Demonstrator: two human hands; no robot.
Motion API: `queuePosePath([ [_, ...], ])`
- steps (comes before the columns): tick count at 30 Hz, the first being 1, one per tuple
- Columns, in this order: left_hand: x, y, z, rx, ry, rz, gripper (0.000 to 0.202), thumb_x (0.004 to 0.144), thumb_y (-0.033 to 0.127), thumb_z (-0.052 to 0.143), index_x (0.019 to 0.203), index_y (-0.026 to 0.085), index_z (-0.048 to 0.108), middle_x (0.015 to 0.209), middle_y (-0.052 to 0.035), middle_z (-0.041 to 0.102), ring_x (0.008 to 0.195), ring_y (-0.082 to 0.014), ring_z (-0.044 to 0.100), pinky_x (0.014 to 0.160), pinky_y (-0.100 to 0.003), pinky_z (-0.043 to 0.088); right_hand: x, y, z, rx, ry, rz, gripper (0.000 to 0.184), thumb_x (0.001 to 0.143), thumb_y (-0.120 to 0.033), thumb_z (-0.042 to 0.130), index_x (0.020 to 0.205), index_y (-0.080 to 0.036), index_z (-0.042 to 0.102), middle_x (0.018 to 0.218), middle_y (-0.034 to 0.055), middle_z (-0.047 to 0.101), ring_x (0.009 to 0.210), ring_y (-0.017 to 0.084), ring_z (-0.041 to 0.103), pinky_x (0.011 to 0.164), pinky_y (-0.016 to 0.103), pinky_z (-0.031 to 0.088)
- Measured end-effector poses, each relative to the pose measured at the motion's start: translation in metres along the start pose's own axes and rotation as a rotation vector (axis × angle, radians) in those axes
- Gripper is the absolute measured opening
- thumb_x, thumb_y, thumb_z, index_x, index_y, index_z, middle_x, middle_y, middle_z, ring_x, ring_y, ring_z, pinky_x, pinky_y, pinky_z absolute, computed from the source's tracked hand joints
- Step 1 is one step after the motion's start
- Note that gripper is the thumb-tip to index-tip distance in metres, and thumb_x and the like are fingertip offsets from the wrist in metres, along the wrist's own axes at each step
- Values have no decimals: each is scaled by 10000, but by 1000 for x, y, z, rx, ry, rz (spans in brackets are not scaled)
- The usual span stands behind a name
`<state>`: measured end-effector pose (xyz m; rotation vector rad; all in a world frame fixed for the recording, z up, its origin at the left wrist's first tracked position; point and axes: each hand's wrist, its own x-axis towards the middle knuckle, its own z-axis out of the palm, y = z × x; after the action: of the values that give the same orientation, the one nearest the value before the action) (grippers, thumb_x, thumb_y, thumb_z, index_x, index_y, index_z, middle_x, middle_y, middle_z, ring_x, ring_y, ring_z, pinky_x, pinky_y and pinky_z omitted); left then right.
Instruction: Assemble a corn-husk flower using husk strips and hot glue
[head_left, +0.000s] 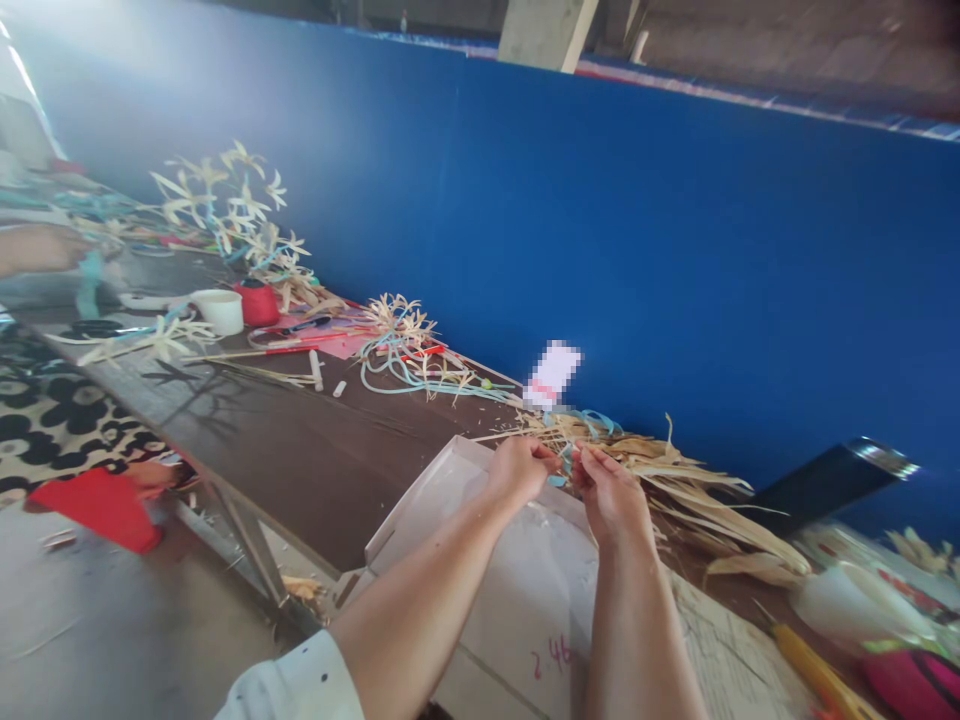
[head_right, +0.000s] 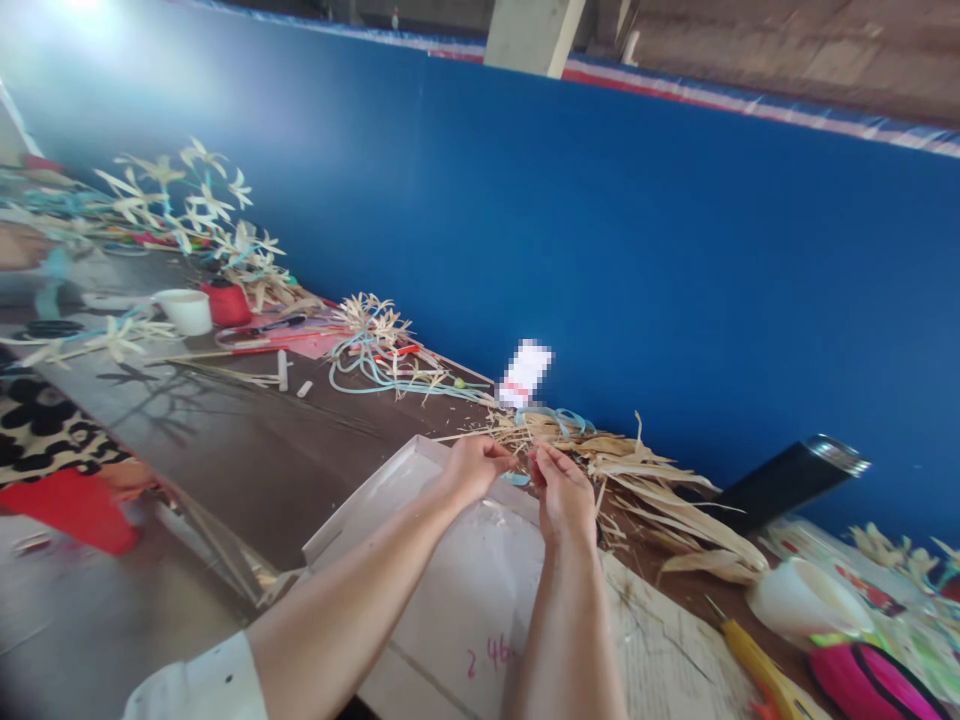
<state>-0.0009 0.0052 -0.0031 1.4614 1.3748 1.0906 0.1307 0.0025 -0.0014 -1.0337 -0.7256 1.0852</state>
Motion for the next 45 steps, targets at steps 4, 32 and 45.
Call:
queuePosePath([
  [4, 2, -2, 1, 4, -4, 6, 225, 666, 394, 612, 742, 202, 700, 684, -18, 665, 646, -140, 559, 588, -225, 390, -2, -3, 1, -26, -12, 26, 336, 484, -229, 800, 803, -179, 708, 742, 19, 677, 594, 88, 577, 532, 159, 492],
  [32, -2, 4, -1, 10, -32, -15, 227, 669, 399, 615, 747, 204, 701, 678, -15, 658, 638, -136, 553, 572, -222, 376, -3, 0, 1, -107, 61, -34, 324, 478, -292, 820, 743, -163, 684, 641, -16, 647, 519, 83, 550, 459, 176, 432],
  [45, -1, 3, 1, -3, -22, -24, 223, 666, 402, 623, 740, 206, 701, 680, -9, 659, 649, -138, 561, 585, -219, 394, -8, -8, 5, -80, 22, 21, 353, 590, -401, 756, 850, -178, 670, 809, 21, 671, 598, 98, 586, 507, 189, 470],
])
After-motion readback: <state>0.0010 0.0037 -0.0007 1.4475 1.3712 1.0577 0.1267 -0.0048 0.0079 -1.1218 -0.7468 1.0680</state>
